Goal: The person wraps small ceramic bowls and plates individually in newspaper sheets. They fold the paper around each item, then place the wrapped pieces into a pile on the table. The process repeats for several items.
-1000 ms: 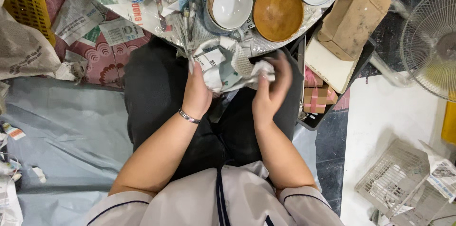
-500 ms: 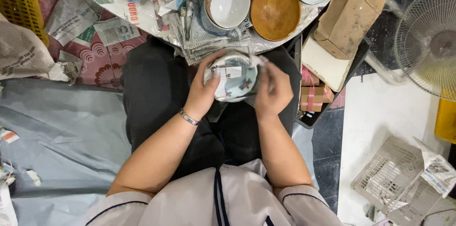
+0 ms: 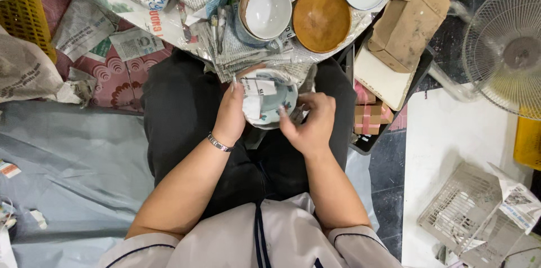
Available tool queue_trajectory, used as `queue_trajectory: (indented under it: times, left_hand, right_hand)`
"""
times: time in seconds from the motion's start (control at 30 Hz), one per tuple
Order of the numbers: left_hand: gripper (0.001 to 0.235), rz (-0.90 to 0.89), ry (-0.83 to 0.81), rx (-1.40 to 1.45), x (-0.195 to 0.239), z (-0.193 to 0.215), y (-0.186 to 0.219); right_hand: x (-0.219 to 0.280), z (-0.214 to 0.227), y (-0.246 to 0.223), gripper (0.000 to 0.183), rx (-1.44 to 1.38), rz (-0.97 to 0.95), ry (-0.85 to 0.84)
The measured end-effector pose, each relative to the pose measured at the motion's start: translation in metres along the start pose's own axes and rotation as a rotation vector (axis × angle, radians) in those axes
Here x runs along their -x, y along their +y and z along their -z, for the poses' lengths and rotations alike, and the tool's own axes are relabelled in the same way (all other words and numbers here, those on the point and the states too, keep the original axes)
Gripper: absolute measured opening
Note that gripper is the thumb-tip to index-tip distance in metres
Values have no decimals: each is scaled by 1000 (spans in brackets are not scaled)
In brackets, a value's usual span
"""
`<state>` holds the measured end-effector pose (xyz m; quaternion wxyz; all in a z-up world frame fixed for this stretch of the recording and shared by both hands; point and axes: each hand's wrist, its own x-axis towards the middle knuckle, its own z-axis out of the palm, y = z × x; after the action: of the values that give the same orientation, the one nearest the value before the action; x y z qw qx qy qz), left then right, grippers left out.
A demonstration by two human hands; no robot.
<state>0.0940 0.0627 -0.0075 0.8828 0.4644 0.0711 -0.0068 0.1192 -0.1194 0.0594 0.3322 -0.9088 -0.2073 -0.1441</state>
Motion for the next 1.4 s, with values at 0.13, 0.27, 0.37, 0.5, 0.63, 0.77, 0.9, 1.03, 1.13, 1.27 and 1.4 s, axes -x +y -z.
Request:
queue_trajectory:
  times: [0.13, 0.27, 0.37, 0.5, 0.63, 0.77, 0.9, 1.03, 1.13, 1.27, 1.4]
  left_hand:
    - [67, -30, -67, -18, 0, -5, 11]
    - [58, -127, 56, -548, 2, -7, 16]
    - [49, -137, 193, -635, 7, -10, 12]
    - [46, -113, 328, -667, 10, -2, 1]
    - [54, 143, 483, -442, 3, 14, -7]
    - [51, 155, 321, -348, 1, 19, -16]
    - [56, 305, 180, -374, 4, 18, -31]
    - [56, 340, 90, -305, 0, 17, -37]
    - [57, 366, 112, -360, -5, 17, -35]
    - [59, 395, 95, -295, -12, 17, -30]
    - [59, 401, 99, -309, -13, 16, -30]
  right_hand:
    - [4, -15, -1, 44, -197, -549, -73]
    - [2, -12, 3, 19, -85, -404, -222]
    - [-2, -1, 3, 24, -194, -686, -327]
    - [-5, 19, 9, 16, -258, -747, -256]
    - [-14, 52, 50, 11, -482, -814, -41]
    - [-55, 70, 139, 13, -696, -928, 255]
    - [-114, 57, 247, 21, -970, -981, 375]
    - [-163, 20, 334, 14, -1038, -1219, 308]
    - [-183, -9, 369, 14, -956, -1201, 223]
    - [-196, -30, 374, 20, -1033, -1117, 250]
    - [-201, -12, 351, 42, -519, -1143, 120]
